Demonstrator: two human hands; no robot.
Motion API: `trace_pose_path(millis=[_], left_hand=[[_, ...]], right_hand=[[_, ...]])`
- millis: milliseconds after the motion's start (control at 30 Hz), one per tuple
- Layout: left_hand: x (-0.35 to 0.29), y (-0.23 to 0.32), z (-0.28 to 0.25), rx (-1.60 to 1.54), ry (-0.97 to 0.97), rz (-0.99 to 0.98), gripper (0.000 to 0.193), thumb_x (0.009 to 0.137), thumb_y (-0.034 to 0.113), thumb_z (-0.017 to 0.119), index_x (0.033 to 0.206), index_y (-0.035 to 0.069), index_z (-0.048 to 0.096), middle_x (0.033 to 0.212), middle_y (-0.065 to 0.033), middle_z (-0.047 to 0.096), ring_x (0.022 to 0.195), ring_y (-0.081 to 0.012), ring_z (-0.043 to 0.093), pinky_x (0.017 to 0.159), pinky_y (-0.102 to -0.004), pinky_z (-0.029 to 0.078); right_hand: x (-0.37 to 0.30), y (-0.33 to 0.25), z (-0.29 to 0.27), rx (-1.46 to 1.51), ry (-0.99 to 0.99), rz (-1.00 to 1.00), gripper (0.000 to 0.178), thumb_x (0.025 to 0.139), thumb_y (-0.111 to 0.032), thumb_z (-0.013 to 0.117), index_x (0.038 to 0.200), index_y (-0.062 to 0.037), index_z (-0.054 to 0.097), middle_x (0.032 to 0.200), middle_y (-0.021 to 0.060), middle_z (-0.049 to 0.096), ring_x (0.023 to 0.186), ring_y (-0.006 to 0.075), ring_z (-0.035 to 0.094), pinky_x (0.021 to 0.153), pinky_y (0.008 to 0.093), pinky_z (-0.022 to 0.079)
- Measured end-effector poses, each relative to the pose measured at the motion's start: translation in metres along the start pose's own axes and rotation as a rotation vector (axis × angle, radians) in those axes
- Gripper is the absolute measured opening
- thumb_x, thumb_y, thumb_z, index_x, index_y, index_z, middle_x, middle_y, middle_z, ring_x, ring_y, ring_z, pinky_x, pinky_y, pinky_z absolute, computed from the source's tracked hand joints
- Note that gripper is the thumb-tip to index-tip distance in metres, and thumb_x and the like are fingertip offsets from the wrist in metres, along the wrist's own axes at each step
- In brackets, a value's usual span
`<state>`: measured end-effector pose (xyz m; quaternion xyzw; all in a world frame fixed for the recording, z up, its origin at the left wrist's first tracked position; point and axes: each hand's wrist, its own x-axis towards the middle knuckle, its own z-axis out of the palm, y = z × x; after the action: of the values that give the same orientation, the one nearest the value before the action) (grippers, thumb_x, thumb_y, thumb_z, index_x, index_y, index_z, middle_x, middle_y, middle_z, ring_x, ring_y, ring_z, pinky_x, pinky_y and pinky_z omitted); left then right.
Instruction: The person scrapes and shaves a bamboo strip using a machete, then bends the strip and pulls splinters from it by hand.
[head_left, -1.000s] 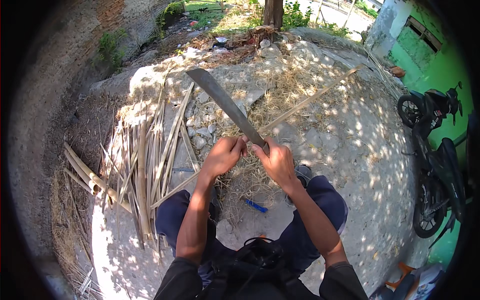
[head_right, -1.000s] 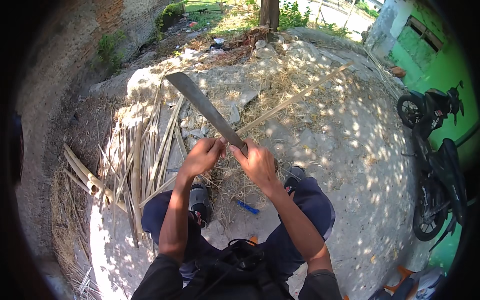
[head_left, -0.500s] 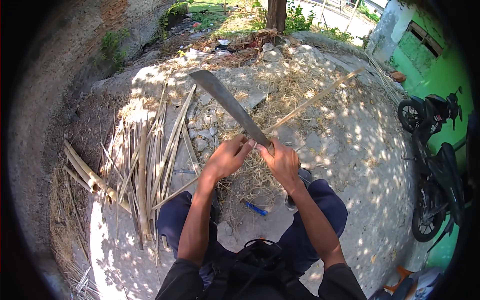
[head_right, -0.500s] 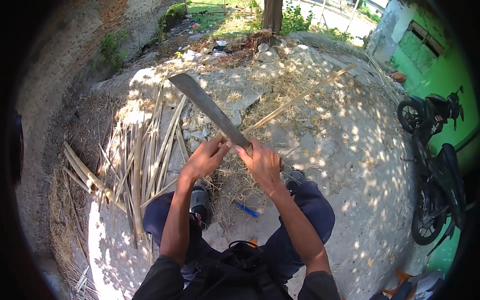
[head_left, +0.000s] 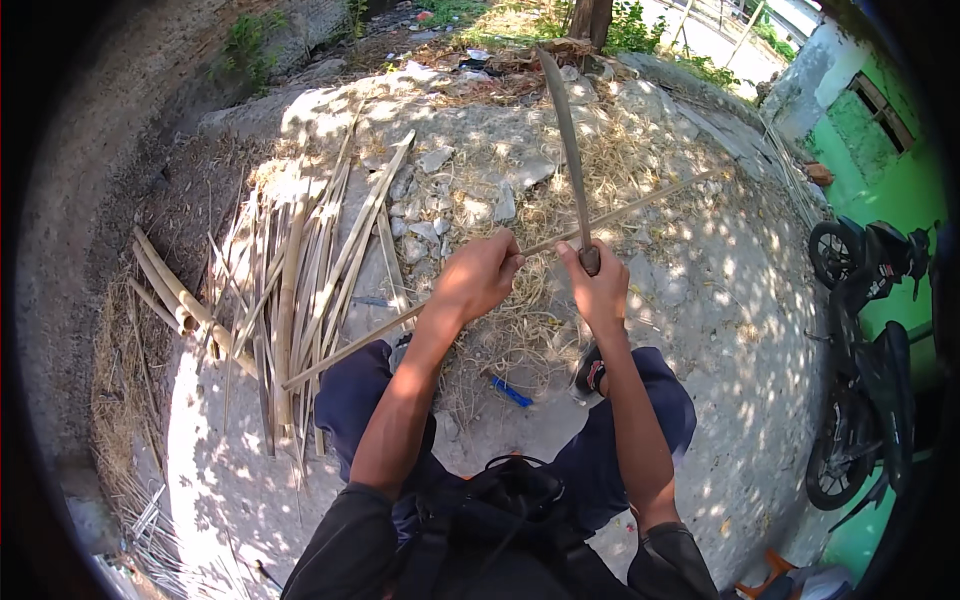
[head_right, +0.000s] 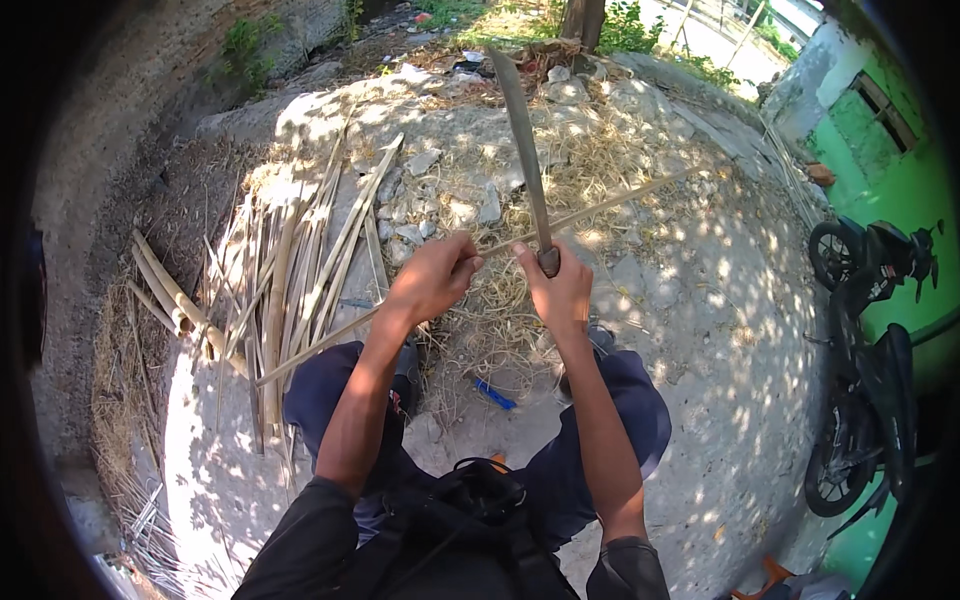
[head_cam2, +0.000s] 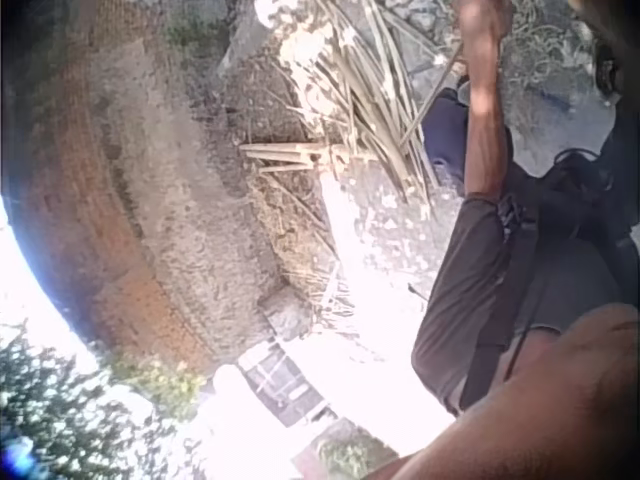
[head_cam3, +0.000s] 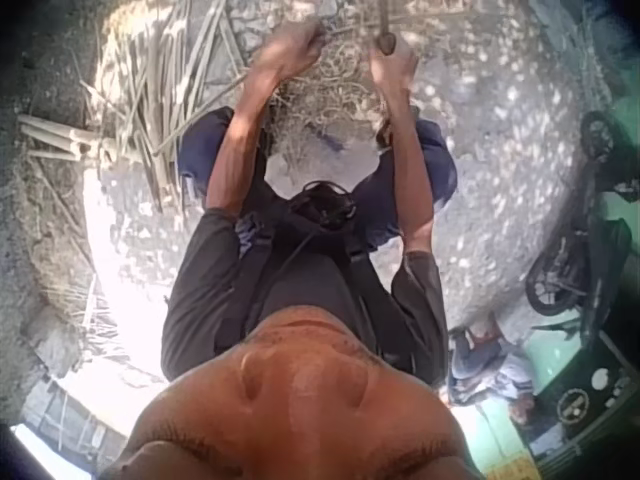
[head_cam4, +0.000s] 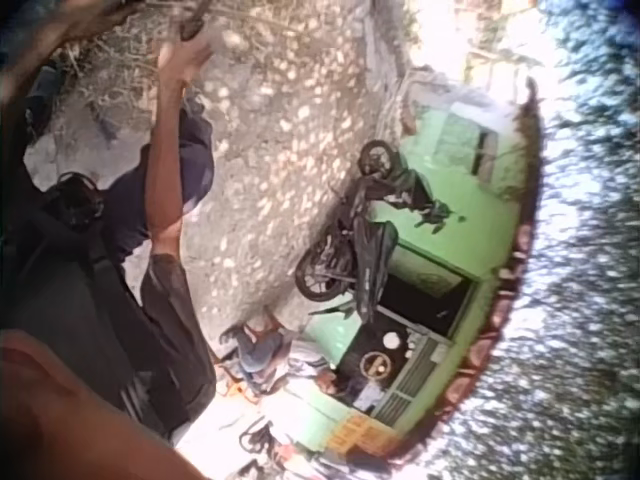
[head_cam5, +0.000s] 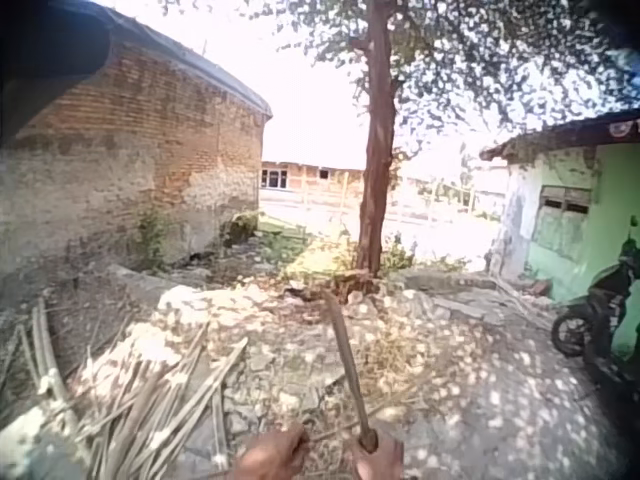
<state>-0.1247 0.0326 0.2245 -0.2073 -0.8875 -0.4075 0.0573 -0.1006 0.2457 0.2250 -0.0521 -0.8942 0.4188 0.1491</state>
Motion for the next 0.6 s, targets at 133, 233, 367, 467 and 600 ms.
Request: trace_pose_path(millis=[133, 233, 367, 467, 600], left_hand=[[0.001, 0.002, -0.002, -0.091, -0.096, 0.009, 0.019, 0.097, 0.019, 0.069, 0.098, 0.000, 0.066, 0.078, -0.0180, 0.068, 0.070, -0.0328, 0.067, 0.065, -0.0439, 0.050], [0.002, 0.008, -0.007, -0.143, -0.083, 0.059, 0.015, 0.096, 0.017, 0.070, 0.099, 0.002, 0.067, 0.077, -0.0158, 0.068, 0.067, -0.0285, 0.064, 0.064, -0.0419, 0.049], [0.011, 0.021, -0.006, -0.160, -0.018, 0.078, 0.015, 0.095, 0.016, 0.071, 0.098, 0.002, 0.068, 0.077, -0.0135, 0.068, 0.066, -0.0233, 0.064, 0.062, -0.0387, 0.048], [0.016, 0.020, -0.001, -0.240, 0.281, 0.043, 0.016, 0.097, 0.015, 0.072, 0.104, 0.001, 0.071, 0.083, -0.0055, 0.071, 0.074, -0.0133, 0.064, 0.067, -0.0312, 0.051], [0.030, 0.019, -0.012, -0.664, 0.518, 0.180, 0.009, 0.098, 0.012, 0.072, 0.102, 0.003, 0.071, 0.090, -0.0027, 0.071, 0.082, -0.0105, 0.062, 0.073, -0.0276, 0.047]], right_hand=[[0.005, 0.009, 0.002, 0.250, 0.080, 0.080, 0.034, 0.090, -0.031, 0.083, 0.086, -0.0022, 0.065, 0.063, -0.0004, 0.058, 0.057, 0.0119, 0.052, 0.056, 0.0316, 0.043], [0.007, 0.013, 0.000, 0.489, 0.100, 0.155, 0.031, 0.087, -0.017, 0.086, 0.086, -0.0077, 0.056, 0.071, -0.0016, 0.063, 0.053, 0.0079, 0.050, 0.050, 0.0259, 0.041], [0.014, 0.019, -0.008, 0.823, 0.149, 0.180, 0.033, 0.087, -0.011, 0.084, 0.089, -0.0112, 0.052, 0.080, 0.0082, 0.069, 0.045, 0.0064, 0.047, 0.043, 0.0259, 0.038], [0.014, 0.008, -0.019, 1.001, 0.227, 0.170, 0.028, 0.092, -0.009, 0.078, 0.089, -0.0124, 0.050, 0.092, 0.0164, 0.073, 0.043, 0.0075, 0.045, 0.044, 0.0266, 0.039], [0.011, 0.000, -0.030, 1.138, 0.176, 0.113, 0.028, 0.092, -0.009, 0.077, 0.088, -0.0140, 0.050, 0.101, 0.0188, 0.074, 0.042, 0.0075, 0.043, 0.045, 0.0263, 0.041]])
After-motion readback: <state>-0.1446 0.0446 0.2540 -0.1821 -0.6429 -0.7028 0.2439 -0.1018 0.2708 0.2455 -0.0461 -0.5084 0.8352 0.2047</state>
